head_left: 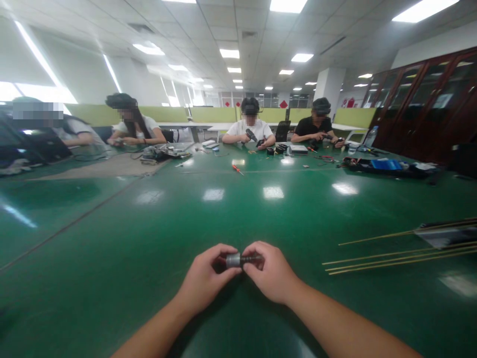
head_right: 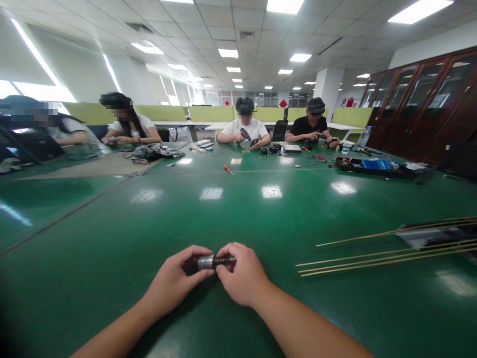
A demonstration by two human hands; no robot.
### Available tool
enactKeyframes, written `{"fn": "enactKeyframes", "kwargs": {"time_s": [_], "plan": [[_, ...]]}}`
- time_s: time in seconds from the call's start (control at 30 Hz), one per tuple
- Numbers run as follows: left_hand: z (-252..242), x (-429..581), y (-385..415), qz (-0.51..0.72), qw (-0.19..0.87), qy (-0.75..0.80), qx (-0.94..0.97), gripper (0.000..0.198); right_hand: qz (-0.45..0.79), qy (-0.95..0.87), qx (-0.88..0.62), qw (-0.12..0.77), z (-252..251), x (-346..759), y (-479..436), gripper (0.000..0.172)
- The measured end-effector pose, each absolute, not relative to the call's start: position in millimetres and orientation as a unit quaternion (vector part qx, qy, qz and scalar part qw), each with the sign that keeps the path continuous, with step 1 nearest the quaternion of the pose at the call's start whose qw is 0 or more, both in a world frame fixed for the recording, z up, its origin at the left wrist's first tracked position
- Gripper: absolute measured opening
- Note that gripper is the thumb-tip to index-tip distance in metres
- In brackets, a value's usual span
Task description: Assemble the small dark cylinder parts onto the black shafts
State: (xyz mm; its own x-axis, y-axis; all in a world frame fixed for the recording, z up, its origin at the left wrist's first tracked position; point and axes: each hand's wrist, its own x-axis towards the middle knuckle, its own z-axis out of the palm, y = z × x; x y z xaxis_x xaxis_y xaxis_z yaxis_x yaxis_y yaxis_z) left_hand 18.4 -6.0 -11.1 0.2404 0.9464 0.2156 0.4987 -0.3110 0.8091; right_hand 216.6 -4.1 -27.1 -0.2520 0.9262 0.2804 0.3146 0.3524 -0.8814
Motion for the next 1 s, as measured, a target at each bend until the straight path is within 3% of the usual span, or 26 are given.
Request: {"fn": "enactKeyframes", "kwargs": {"time_s": [1.0], "plan": [[-10.7, 21.1, -6.6, 0.376, 0.327, 0.495, 0.712, 0.025, 0.362, -0.709, -0.445, 0.411, -21.1, 219.9, -2.6, 0.007]]}}
